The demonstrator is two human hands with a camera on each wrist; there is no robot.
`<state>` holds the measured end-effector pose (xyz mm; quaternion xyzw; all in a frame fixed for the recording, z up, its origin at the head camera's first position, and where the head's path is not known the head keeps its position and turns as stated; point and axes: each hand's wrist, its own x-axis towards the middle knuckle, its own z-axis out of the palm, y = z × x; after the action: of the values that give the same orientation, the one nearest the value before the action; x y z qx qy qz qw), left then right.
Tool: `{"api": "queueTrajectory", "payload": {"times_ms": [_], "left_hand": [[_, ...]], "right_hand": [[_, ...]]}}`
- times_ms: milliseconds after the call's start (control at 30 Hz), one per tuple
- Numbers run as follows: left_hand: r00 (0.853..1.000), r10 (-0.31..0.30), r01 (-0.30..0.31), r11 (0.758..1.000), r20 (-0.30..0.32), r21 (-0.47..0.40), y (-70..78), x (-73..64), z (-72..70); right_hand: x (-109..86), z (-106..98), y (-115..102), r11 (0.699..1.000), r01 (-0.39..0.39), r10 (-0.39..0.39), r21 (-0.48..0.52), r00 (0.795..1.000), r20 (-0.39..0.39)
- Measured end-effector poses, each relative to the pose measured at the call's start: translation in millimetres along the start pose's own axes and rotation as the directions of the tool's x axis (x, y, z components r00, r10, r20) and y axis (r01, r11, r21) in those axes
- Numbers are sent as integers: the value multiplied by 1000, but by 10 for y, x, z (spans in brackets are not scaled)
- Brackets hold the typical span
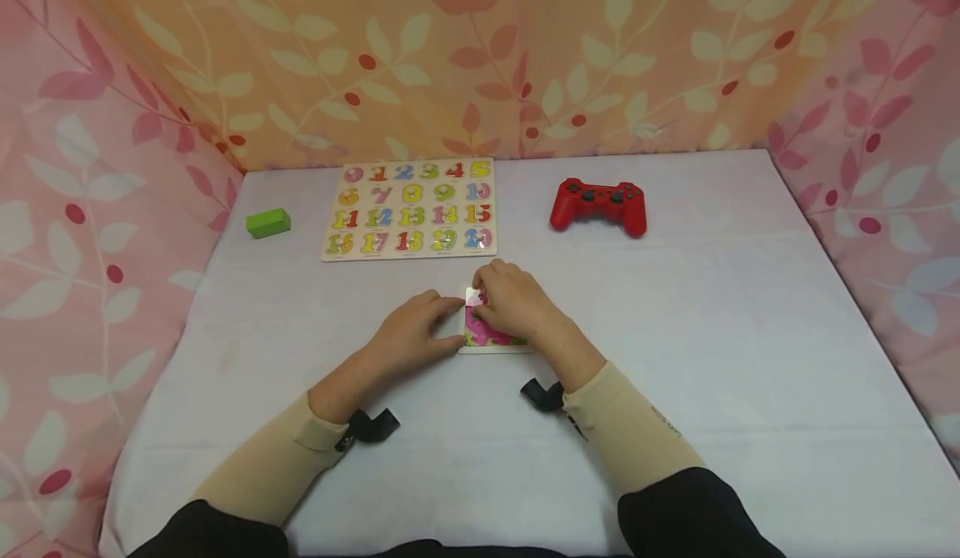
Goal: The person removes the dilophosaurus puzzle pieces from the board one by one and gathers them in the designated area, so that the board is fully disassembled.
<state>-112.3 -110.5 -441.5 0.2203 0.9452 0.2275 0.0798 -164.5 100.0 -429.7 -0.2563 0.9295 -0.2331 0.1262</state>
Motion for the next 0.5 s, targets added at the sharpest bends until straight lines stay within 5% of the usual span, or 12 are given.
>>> {"api": "queueTrajectory", "payload": {"times_ms": [233,500], "left_hand": [[1000,-8,8,1000,5,3,18,-5,-9],[999,-29,29,1000,24,-1,34,-12,-27]], "right_hand": [[1,-41,27,994,-40,41,103,999,1],[-14,-102,70,992,18,-16,125,1000,-17]]}}
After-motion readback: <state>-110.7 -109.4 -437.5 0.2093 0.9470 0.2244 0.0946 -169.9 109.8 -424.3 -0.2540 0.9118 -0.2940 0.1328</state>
